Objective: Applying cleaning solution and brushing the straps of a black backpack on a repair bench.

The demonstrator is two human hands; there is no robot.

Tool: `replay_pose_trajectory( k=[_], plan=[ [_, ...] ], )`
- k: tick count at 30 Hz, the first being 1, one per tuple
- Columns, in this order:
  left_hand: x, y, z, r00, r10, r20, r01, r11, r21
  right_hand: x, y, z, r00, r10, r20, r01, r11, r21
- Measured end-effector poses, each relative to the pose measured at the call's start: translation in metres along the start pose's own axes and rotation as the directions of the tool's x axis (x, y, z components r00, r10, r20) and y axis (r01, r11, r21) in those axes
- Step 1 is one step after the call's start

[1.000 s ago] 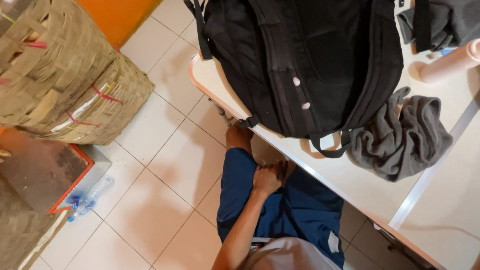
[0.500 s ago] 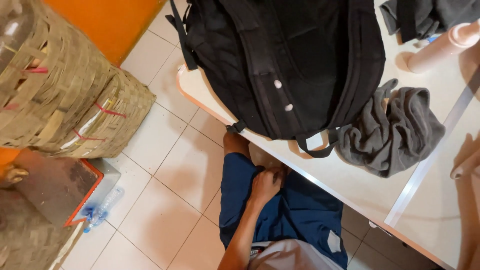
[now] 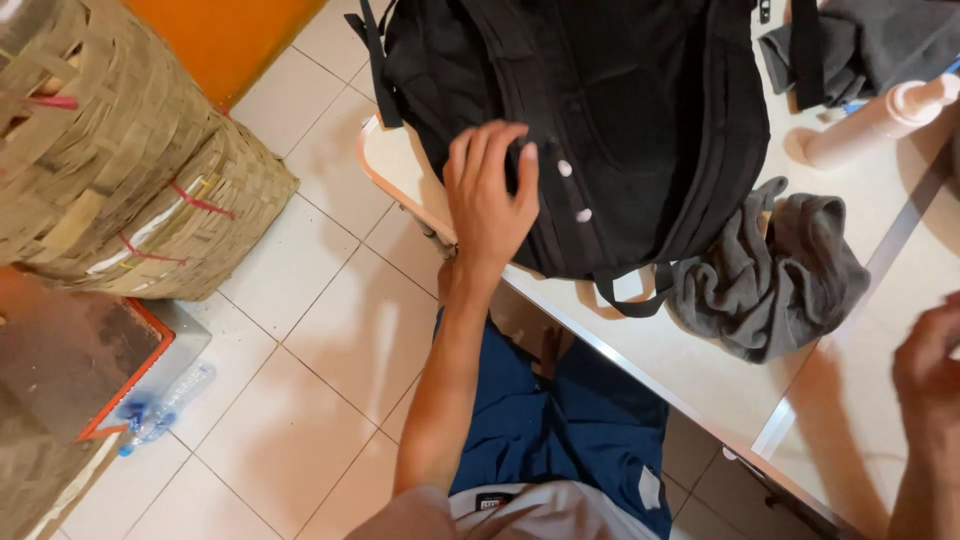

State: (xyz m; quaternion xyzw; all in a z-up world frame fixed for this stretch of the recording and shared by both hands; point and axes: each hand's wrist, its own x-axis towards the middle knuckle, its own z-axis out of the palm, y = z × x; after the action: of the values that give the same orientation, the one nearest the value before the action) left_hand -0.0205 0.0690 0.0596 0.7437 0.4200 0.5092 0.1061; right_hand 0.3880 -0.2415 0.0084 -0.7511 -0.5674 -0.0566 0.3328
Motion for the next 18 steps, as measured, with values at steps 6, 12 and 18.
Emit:
replay_pose_trajectory(
  k=[6, 12, 18],
  plan=[
    [0.009, -0.061, 0.057, 0.984, -0.090, 0.152, 0.051, 0.968, 0.246, 0.067, -0.227, 0.025, 0.874, -0.094, 0.477, -0.063, 0.951, 0.303],
    [0.002, -0.064, 0.055, 0.992, -0.065, 0.107, 0.033, 0.959, 0.282, 0.094, -0.244, 0.099, 0.810, -0.337, 0.479, 0.220, 0.933, 0.285],
    [0.002, -0.063, 0.059, 0.989, -0.052, 0.135, 0.014, 0.965, 0.264, 0.126, -0.262, 0.085, 0.748, -0.247, 0.616, 0.121, 0.963, 0.240]
  ],
)
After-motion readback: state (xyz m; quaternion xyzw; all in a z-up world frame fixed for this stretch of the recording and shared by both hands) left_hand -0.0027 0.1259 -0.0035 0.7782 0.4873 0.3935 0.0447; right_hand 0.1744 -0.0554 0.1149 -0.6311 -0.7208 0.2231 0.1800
